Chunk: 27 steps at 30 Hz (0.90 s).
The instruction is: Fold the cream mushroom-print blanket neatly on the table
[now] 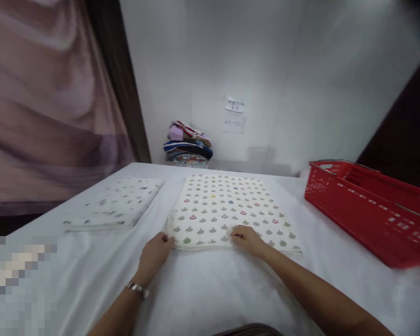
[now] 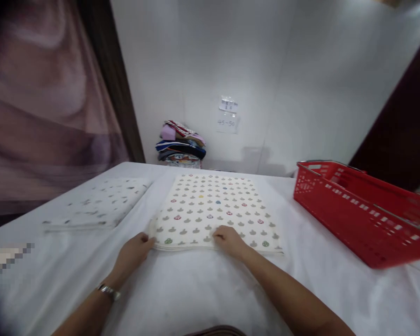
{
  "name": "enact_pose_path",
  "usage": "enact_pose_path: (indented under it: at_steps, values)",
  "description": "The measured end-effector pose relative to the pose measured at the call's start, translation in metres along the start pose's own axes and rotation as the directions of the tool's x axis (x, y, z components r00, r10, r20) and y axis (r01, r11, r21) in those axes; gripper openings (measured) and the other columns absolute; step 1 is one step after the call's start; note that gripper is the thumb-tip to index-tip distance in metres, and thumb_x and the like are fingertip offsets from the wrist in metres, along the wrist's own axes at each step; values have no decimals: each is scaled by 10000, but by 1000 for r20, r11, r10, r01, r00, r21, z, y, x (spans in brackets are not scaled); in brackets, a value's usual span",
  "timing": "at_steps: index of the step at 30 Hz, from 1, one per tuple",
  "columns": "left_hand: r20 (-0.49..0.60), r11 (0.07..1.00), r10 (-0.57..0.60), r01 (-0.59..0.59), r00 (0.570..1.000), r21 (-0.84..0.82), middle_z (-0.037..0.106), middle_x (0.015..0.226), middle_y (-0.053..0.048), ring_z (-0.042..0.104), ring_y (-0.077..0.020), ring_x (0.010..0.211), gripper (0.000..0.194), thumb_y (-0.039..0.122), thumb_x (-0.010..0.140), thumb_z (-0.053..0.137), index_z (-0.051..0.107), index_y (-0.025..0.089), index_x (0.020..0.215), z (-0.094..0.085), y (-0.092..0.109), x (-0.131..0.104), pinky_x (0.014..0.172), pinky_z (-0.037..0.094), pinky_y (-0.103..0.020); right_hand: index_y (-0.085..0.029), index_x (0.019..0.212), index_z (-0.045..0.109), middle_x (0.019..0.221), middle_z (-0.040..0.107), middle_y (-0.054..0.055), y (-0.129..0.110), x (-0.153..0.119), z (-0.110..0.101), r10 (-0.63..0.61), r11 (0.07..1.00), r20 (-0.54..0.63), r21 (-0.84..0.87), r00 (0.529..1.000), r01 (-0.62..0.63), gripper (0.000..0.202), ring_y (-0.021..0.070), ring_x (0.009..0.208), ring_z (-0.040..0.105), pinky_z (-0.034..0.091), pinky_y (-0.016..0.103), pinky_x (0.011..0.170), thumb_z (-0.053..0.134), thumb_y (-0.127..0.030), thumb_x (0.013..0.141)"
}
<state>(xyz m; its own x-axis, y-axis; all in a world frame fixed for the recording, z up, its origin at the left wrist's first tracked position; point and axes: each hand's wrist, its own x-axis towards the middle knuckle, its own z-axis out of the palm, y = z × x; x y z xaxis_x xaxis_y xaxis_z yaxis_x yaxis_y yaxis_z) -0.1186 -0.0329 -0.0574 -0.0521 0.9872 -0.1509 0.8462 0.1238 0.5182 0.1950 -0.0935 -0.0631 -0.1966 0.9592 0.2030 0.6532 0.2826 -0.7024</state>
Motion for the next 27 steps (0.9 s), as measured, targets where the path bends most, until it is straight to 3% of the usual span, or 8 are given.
enact_pose_path:
  at_steps: [3, 5, 9, 14, 17, 19, 22, 27]
  values:
    - [-71, 997, -11, 6, 997, -78, 629, 679, -21, 591, -190, 672, 154, 346, 792, 461, 503, 205, 749, 5, 0, -4, 575, 331, -267, -180, 769, 660, 808, 641, 32, -6, 11, 2, 115, 988, 9, 102, 993, -115, 189, 151, 733, 570, 434, 255, 657, 484, -233, 811]
    - [-118, 992, -5, -10, 993, -125, 623, 687, -17, 572, -173, 664, 118, 309, 779, 478, 496, 201, 734, 7, 1, -6, 576, 327, -259, -179, 806, 668, 773, 640, 24, -16, 25, 11, 137, 978, 81, 150, 987, -148, 197, 149, 699, 572, 438, 254, 631, 490, -262, 818]
    - [-180, 979, 28, -64, 983, -193, 603, 684, -7, 539, -154, 650, 90, 265, 764, 500, 487, 198, 704, 11, 3, -8, 587, 331, -254, -164, 945, 661, 740, 633, 10, -48, 63, 50, 134, 951, 210, 246, 968, -186, 206, 139, 696, 598, 464, 247, 637, 522, -259, 826]
    - [-192, 972, 39, -81, 981, -220, 604, 694, -7, 538, -147, 653, 95, 261, 765, 519, 497, 192, 705, 11, 6, -7, 597, 333, -253, -149, 1118, 573, 818, 646, 41, -85, 112, 101, 214, 937, 246, 222, 945, -270, 315, 123, 651, 600, 472, 213, 528, 547, -310, 848]
    - [-171, 962, 41, -85, 984, -259, 614, 693, -10, 543, -148, 654, 89, 257, 769, 511, 526, 186, 717, 9, 7, -7, 605, 344, -256, -133, 1022, 567, 694, 618, 29, -95, 131, 119, 315, 897, 348, 195, 883, -396, 294, 125, 535, 585, 460, 213, 444, 532, -373, 855]
    - [-143, 933, 69, -115, 987, -342, 642, 737, -23, 562, -151, 688, 95, 244, 768, 504, 560, 177, 728, 8, 8, -8, 632, 368, -257, -140, 910, 563, 601, 583, 7, -94, 138, 126, 329, 898, 391, 152, 860, -413, 269, 123, 447, 556, 446, 220, 404, 537, -399, 843]
    - [-89, 865, 101, -132, 991, -485, 672, 790, -39, 581, -152, 717, 118, 213, 751, 503, 608, 160, 760, 10, 10, -6, 649, 399, -254, -153, 810, 538, 590, 582, 4, -90, 141, 132, 330, 910, 383, 115, 863, -399, 246, 113, 376, 518, 426, 226, 370, 554, -399, 821]
    - [82, 768, 72, -3, 994, -641, 627, 652, -14, 533, -116, 583, 145, 213, 739, 503, 625, 140, 769, 15, 7, 1, 525, 386, -219, -162, 790, 537, 659, 618, 17, -89, 139, 133, 339, 902, 381, 130, 860, -412, 164, 107, 431, 541, 437, 214, 401, 573, -322, 782]
